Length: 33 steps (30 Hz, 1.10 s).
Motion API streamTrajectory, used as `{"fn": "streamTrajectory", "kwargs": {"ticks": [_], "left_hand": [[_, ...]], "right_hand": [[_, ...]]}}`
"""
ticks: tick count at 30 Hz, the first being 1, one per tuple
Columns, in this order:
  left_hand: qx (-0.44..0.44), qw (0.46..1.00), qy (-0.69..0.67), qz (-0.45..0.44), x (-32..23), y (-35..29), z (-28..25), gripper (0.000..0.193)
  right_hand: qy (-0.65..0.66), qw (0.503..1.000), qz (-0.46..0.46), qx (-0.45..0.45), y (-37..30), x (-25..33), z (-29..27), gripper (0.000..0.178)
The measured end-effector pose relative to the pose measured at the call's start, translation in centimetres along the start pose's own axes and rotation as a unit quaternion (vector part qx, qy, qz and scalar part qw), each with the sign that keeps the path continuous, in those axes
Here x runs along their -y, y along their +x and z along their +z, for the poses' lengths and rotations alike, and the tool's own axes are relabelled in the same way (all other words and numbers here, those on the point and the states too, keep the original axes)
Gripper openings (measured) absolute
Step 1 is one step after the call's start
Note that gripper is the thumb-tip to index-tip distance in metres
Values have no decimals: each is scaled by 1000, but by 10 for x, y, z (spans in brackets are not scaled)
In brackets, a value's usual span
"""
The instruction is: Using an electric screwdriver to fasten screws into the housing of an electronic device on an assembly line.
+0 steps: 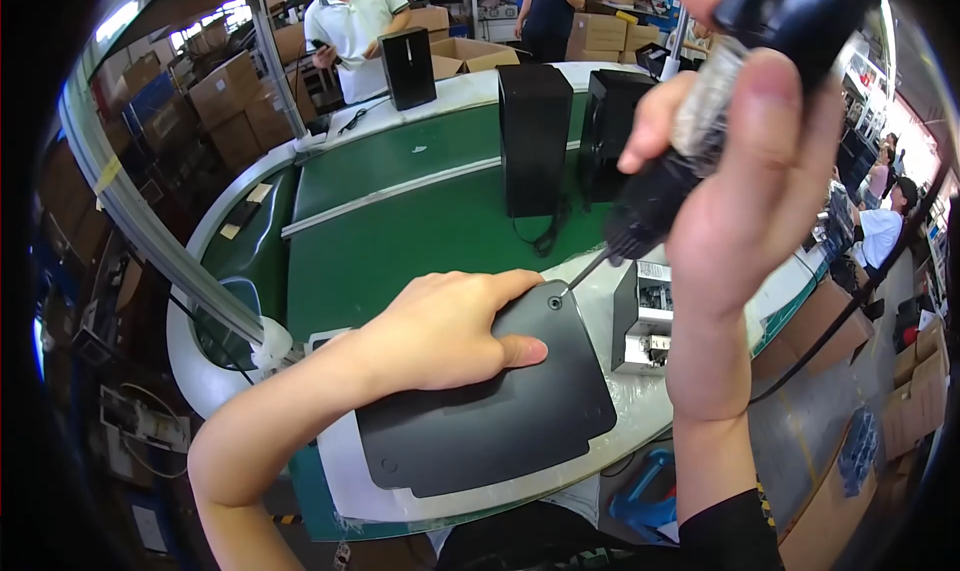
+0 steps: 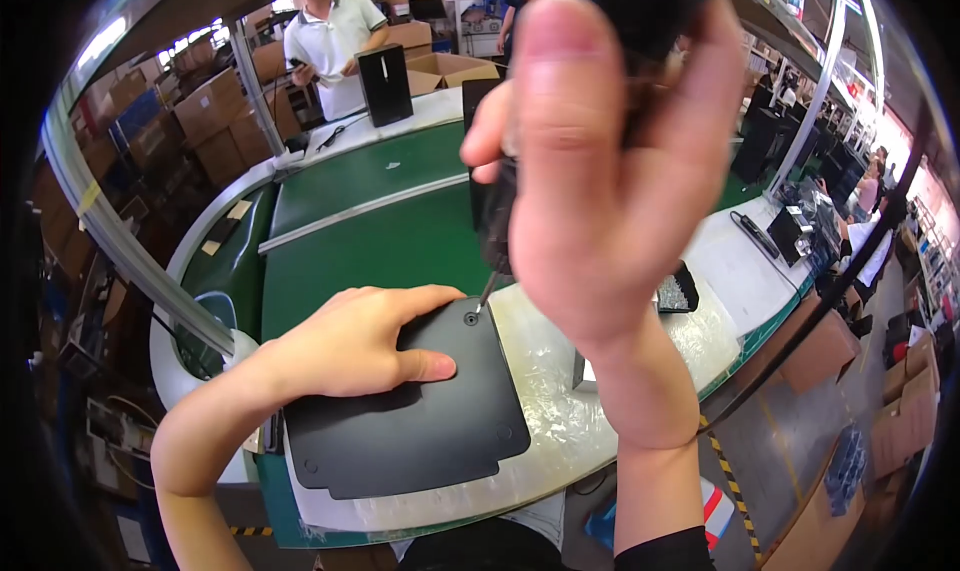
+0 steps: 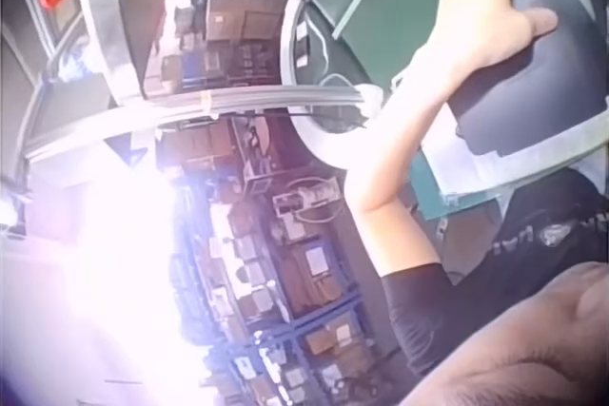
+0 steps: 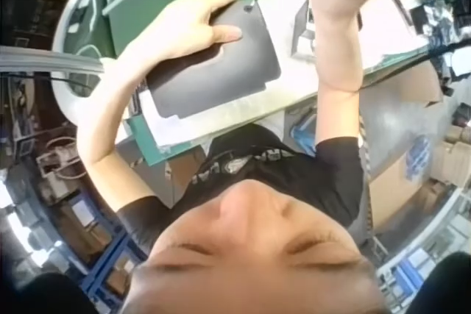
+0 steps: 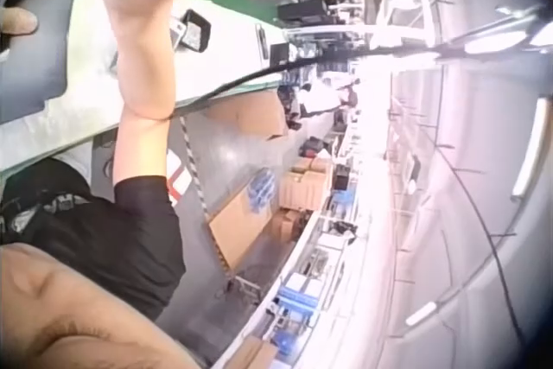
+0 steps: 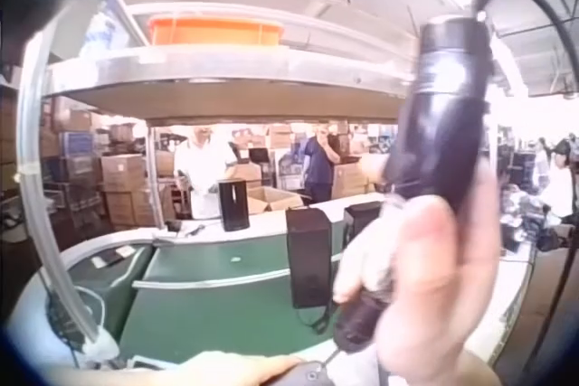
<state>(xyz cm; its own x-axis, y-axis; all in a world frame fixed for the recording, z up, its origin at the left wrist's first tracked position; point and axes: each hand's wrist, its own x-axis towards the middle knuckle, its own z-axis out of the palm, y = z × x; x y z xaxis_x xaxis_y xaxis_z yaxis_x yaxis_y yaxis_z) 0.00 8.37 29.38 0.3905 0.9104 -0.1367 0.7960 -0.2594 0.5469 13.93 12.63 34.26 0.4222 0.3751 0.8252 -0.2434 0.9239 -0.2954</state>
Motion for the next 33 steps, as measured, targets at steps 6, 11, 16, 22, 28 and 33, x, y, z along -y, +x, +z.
{"fn": "streamTrajectory", "kwargs": {"ticks": [6, 11, 16, 22, 28, 33], "left_hand": [[19, 1000, 1, -18, -3, 2, -2, 57], [10, 1000, 2, -8, 3, 2, -2, 56], [11, 1000, -8, -2, 3, 2, 0, 54], [-23, 999, 6, 38, 8, 2, 5, 50], [-10, 999, 16, 28, -2, -1, 1, 50], [-85, 987, 89, 102, 22, -8, -8, 57]], "right_hand": [[-86, 993, -26, 80, -1, 13, 2, 37], [-135, 979, -26, 151, -5, 14, -1, 38], [-42, 976, -55, 204, -5, -14, -14, 38], [-12, 974, -45, 220, -11, -18, -14, 42], [42, 965, -46, 255, -9, -19, -16, 51], [-22, 981, -87, 170, 11, -9, -48, 42]]}}
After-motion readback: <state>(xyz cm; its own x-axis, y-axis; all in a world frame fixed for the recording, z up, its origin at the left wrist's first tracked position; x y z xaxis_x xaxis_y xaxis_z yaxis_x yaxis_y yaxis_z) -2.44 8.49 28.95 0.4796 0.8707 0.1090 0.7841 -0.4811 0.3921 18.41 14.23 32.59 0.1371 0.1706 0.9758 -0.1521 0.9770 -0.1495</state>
